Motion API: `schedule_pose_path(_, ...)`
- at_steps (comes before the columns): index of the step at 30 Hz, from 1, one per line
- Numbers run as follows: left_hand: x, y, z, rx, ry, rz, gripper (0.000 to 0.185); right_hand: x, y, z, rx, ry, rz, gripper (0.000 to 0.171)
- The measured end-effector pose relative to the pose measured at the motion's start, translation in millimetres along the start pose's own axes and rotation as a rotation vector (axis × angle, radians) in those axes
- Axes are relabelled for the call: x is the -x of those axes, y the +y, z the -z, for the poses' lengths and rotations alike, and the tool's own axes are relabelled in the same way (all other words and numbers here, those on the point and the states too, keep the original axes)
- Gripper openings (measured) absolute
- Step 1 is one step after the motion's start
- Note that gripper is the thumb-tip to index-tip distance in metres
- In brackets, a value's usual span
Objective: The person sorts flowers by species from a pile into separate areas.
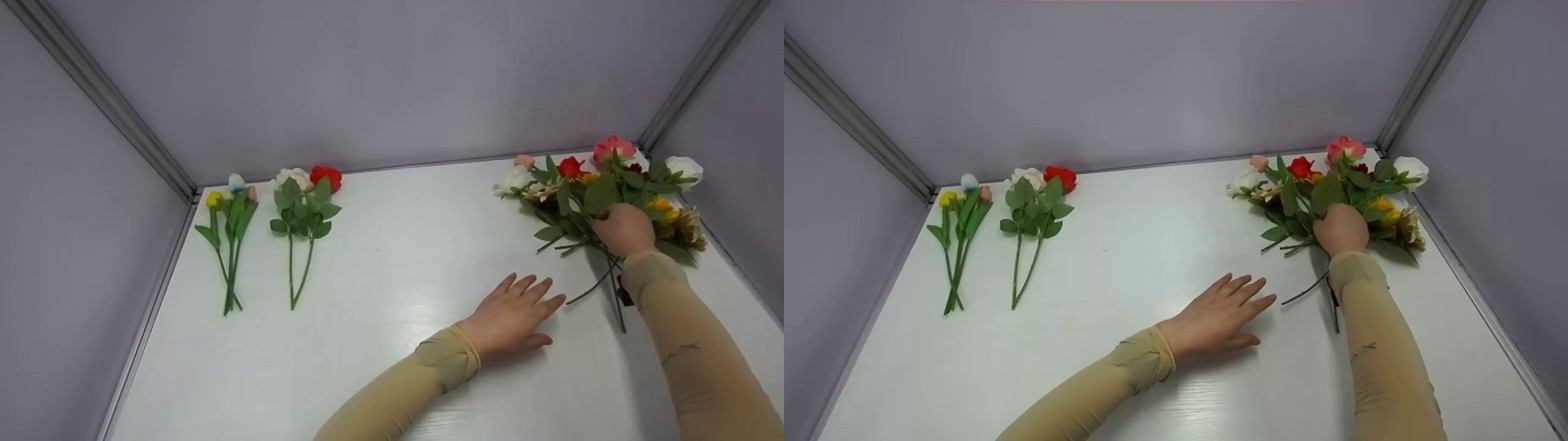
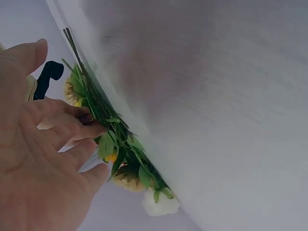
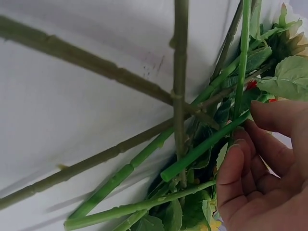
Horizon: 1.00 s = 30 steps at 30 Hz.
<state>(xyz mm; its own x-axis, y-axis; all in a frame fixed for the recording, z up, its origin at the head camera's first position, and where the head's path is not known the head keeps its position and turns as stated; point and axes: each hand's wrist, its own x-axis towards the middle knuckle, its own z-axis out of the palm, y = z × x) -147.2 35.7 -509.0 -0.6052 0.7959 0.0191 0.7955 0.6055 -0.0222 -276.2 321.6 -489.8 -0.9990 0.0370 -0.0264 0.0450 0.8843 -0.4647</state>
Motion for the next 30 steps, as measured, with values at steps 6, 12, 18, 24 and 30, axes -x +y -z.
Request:
schedule_pose_path(6, 0.2, -0.7, -1.4, 0.087, -0.036, 0.037, 0.071, 0.6, -0.4, -0.3, 0.007, 0.025, -0.007, 0.028)
schedule_pose_path(12, 1.0, -3.0, -1.5, 0.122, -0.053, 0.054, 0.069, 1.9, 1.0, 0.2, -0.006, 0.051, -0.009, 0.034)
schedule_pose_path(18, 0.6, -6.2, -1.6, 0.186, -0.046, 0.049, 0.067, 7.1, 4.1, 6.3, -0.022, 0.114, 0.019, 0.034)
schedule_pose_path(24, 0.8, -12.6, 0.2, 0.274, -0.003, 0.074, 0.062, 19.5, 12.5, 13.8, -0.075, 0.164, 0.028, 0.034)
schedule_pose_path(30, 5.1, -24.1, 3.9, 0.550, 0.112, 0.190, 0.045, 36.8, 0.5, 13.2, -0.171, 0.139, -0.013, 0.034)
